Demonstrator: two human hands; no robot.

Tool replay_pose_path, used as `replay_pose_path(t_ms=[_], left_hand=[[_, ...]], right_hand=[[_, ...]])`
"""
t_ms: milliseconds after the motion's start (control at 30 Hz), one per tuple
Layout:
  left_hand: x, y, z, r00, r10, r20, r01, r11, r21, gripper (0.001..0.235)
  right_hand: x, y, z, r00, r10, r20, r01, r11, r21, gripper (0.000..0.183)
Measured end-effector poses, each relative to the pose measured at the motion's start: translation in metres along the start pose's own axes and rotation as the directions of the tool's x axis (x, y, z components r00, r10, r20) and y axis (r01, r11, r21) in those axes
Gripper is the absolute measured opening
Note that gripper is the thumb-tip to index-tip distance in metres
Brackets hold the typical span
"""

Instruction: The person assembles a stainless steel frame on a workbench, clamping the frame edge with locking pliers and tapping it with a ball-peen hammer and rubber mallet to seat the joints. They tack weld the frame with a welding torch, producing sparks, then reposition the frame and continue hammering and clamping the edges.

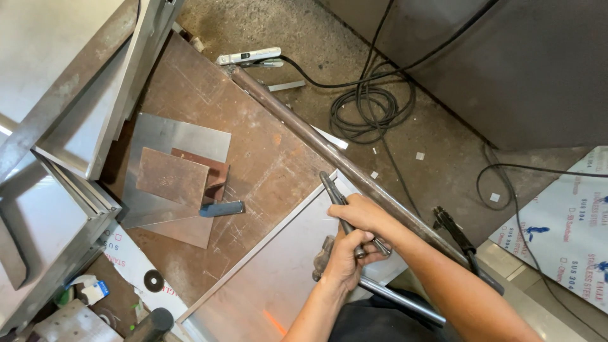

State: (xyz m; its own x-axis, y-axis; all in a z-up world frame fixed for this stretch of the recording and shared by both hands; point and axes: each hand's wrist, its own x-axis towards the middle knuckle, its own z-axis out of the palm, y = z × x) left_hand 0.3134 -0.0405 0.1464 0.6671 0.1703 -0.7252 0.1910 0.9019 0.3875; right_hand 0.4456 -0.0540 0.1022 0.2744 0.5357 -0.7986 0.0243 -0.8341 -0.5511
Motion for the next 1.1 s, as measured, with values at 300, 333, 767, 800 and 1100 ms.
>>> replay_pose_path(t_ms=[300, 333, 767, 800, 1100], left_hand=[[-0.007, 0.004, -0.035, 0.988, -0.147, -0.052, 0.139, 0.981, -0.134, 0.038], [-0.009, 0.01, -0.04, 0.988, -0.146, -0.048, 0.138, 0.982, -0.132, 0.038], [-0.025, 0.051, -0.055, 0.96, -0.202, 0.194, 0.238, 0.954, -0.185, 0.081], [-0.023, 0.055, -0.055, 0.961, -0.216, 0.174, 0.245, 0.955, -0.168, 0.082], [-0.02, 0.055, -0.065, 0.953, -0.198, 0.227, 0.235, 0.96, -0.149, 0.086]], right_hand=[[-0.042, 0.048, -0.001, 0.96, -0.057, -0.273, 0.046, 0.998, -0.049, 0.052], [-0.046, 0.057, 0.011, 0.959, -0.059, -0.277, 0.047, 0.998, -0.05, 0.052], [-0.073, 0.13, 0.098, 0.966, -0.257, 0.041, 0.255, 0.901, -0.352, 0.034], [-0.086, 0.117, 0.093, 0.946, -0.324, 0.01, 0.297, 0.854, -0.428, 0.034], [-0.134, 0.09, -0.054, 0.998, 0.056, -0.001, -0.056, 0.998, 0.032, 0.033]])
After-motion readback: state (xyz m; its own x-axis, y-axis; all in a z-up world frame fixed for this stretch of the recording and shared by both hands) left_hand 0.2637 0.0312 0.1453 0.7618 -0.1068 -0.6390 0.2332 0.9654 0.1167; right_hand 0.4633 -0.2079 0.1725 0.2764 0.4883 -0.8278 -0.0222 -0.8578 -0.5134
